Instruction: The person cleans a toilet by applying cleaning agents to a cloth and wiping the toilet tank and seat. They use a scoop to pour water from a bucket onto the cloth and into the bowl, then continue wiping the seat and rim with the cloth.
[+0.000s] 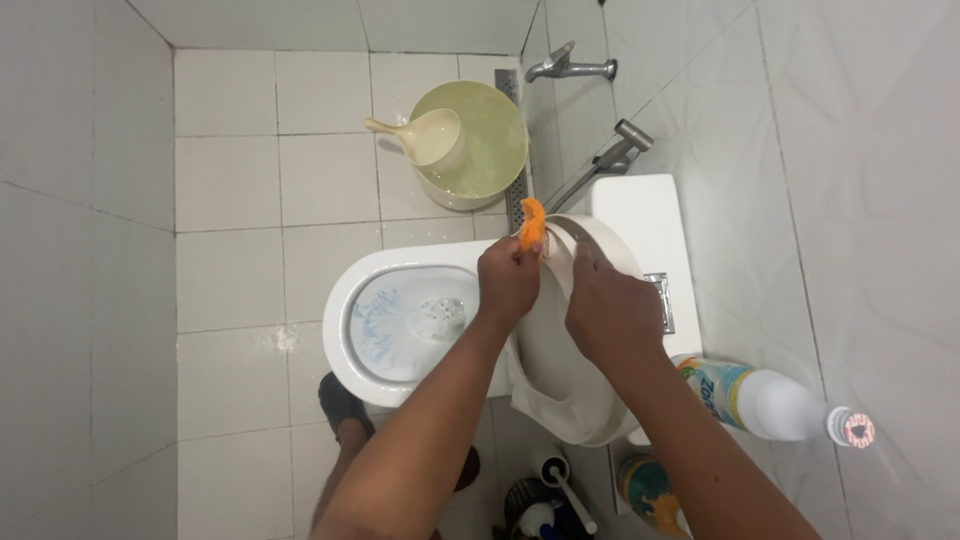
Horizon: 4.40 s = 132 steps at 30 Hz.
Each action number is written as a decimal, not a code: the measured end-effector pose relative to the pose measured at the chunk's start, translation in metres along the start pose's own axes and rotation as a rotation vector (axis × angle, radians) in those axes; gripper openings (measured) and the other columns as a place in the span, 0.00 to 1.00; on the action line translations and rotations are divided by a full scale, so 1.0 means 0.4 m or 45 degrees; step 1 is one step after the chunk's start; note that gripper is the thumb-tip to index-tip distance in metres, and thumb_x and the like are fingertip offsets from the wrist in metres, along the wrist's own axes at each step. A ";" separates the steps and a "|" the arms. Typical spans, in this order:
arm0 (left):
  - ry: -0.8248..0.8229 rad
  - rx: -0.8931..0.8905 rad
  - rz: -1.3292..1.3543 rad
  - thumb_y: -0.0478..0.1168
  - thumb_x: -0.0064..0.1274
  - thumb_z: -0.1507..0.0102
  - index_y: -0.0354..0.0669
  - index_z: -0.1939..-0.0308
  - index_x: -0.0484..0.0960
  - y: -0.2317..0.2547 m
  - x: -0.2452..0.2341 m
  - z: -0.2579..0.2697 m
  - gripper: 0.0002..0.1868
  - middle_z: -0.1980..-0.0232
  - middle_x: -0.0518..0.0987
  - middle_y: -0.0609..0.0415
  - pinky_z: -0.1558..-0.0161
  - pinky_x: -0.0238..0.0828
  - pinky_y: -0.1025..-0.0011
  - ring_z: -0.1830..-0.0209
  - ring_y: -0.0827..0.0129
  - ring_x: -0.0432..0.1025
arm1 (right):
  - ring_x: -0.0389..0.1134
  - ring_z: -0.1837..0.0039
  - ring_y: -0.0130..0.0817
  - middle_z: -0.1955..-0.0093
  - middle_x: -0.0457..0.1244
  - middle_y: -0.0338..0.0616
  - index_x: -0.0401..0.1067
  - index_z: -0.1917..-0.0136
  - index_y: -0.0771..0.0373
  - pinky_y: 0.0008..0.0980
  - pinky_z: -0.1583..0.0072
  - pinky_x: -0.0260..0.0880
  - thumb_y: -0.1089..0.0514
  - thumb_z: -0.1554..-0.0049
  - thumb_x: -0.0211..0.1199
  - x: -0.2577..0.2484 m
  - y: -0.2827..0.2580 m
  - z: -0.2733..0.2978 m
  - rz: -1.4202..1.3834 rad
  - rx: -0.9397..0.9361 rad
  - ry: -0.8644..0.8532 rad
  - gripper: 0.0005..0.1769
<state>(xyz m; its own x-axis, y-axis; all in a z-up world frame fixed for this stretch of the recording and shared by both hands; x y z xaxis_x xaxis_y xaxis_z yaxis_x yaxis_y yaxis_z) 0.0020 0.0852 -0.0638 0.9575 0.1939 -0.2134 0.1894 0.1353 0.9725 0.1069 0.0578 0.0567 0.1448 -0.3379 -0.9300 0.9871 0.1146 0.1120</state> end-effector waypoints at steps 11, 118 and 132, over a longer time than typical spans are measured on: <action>-0.044 -0.072 0.053 0.39 0.50 0.38 0.32 0.71 0.76 -0.002 0.019 -0.051 0.12 0.73 0.76 0.42 0.66 0.68 0.64 0.73 0.54 0.72 | 0.71 0.57 0.48 0.49 0.66 0.52 0.56 0.31 0.67 0.44 0.56 0.71 0.61 0.49 0.49 0.007 0.008 -0.015 -0.008 0.012 -0.014 0.31; -0.528 0.513 -0.363 0.32 0.45 0.41 0.35 0.60 0.79 0.058 0.086 -0.134 0.09 0.57 0.76 0.40 0.51 0.67 0.57 0.56 0.47 0.71 | 0.70 0.69 0.41 0.65 0.68 0.48 0.64 0.37 0.65 0.39 0.67 0.69 0.62 0.50 0.52 -0.002 0.005 -0.006 0.059 -0.082 0.296 0.26; -1.185 0.658 -0.216 0.34 0.47 0.39 0.35 0.50 0.77 0.250 0.037 -0.137 0.14 0.49 0.74 0.44 0.47 0.68 0.62 0.51 0.52 0.71 | 0.68 0.68 0.40 0.55 0.64 0.47 0.62 0.33 0.62 0.37 0.66 0.69 0.60 0.47 0.53 -0.063 -0.013 0.005 0.033 0.243 0.167 0.27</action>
<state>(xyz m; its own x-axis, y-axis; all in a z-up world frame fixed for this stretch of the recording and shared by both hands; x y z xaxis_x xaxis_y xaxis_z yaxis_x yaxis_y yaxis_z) 0.0233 0.1550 0.0250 0.6578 -0.6337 -0.4070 0.1954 -0.3783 0.9048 0.0983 0.0640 0.0804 0.1724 -0.2114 -0.9621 0.9801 -0.0609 0.1890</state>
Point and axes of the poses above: each hand's wrist, its own z-axis away from the middle knuckle, its own x-axis out of the palm, y = z × x, the point moved 9 cm from there along -z, towards the middle knuckle
